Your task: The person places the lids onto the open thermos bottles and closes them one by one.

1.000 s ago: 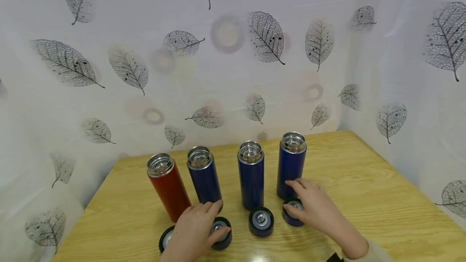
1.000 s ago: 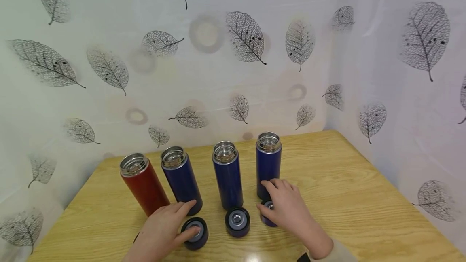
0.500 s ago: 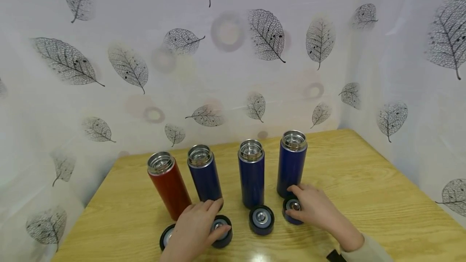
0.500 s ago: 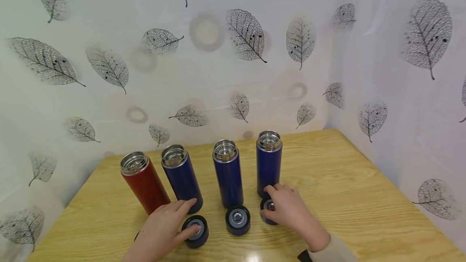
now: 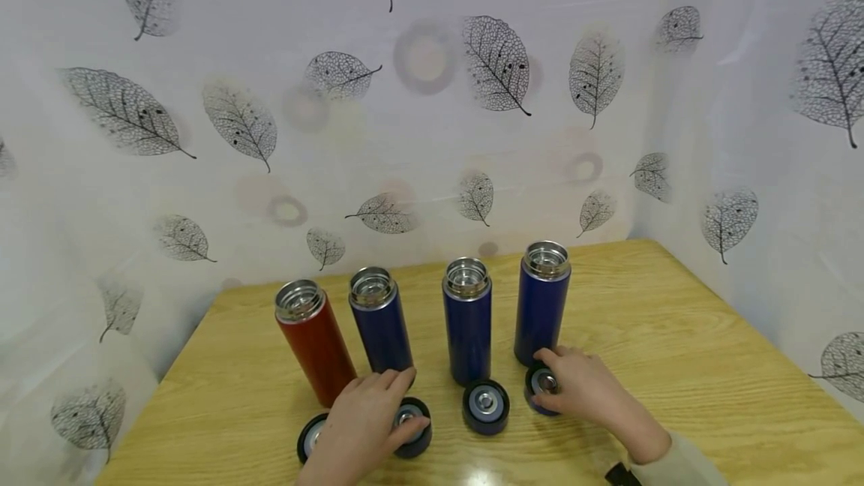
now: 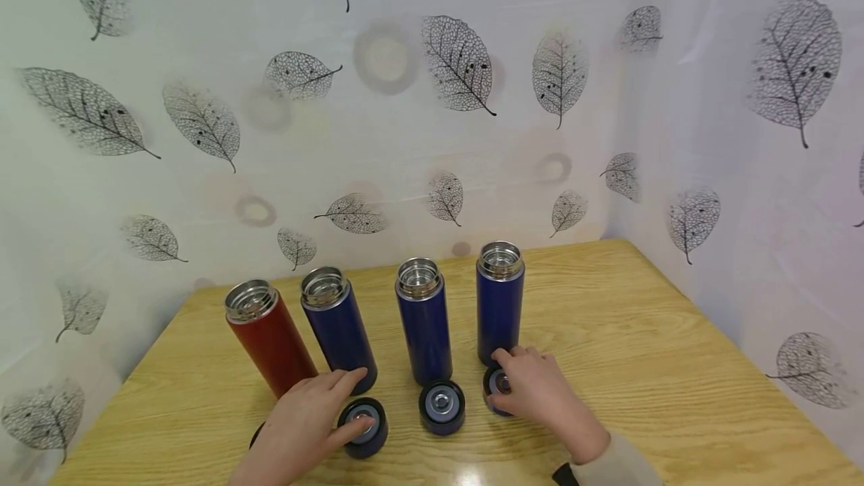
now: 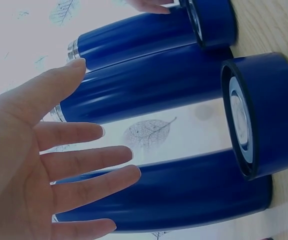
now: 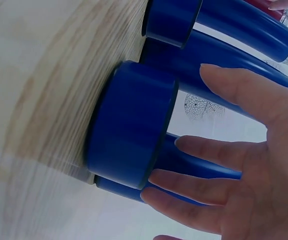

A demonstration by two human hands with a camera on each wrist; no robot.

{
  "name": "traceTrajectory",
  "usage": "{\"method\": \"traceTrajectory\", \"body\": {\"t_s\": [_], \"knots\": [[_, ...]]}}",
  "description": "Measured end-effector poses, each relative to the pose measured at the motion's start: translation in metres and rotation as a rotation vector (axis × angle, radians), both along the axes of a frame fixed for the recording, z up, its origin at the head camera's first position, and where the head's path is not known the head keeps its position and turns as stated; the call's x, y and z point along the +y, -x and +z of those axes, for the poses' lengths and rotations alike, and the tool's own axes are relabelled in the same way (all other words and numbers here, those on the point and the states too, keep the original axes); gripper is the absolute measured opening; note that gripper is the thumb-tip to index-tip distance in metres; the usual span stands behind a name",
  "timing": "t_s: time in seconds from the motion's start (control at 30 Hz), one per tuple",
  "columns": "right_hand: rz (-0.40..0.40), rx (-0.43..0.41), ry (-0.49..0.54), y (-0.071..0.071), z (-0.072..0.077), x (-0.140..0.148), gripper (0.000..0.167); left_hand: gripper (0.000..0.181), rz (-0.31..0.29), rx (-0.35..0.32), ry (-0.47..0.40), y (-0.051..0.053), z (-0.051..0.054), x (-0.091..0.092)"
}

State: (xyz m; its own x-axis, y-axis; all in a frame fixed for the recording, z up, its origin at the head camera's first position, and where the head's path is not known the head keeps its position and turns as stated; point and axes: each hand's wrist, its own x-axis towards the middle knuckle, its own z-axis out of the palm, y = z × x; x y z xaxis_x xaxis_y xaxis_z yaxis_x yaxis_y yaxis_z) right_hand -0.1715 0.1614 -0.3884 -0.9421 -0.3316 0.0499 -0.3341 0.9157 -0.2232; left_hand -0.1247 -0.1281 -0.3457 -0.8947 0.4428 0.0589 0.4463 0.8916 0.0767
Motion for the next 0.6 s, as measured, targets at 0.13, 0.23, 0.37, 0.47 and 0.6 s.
{"method": "traceTrajectory", "body": {"t_s": [0.13,0.23,0.37,0.47,0.6], "knots": [[0.011,0.006,-0.012,0.0,-0.0012,0.0007,0.054,0.059,-0.01,0.012,-0.004,-0.0002,-0.0016,-0.0005],[0.023,0.024,-0.019,-0.0007,-0.0038,0.001,0.054,0.059,-0.021,0.019,-0.01,0.0,-0.0028,-0.0006],[0.034,0.032,-0.022,-0.0016,-0.0072,0.0011,0.054,0.059,-0.028,0.016,-0.014,0.0005,-0.0035,0.0001],[0.035,0.025,-0.016,-0.0024,-0.0076,0.0011,0.054,0.058,-0.034,0.025,-0.017,0.0007,-0.0035,0.0005],[0.031,0.008,-0.01,-0.0029,-0.0067,0.0011,0.054,0.057,-0.044,0.047,-0.028,0.0006,-0.0031,0.001]]}}
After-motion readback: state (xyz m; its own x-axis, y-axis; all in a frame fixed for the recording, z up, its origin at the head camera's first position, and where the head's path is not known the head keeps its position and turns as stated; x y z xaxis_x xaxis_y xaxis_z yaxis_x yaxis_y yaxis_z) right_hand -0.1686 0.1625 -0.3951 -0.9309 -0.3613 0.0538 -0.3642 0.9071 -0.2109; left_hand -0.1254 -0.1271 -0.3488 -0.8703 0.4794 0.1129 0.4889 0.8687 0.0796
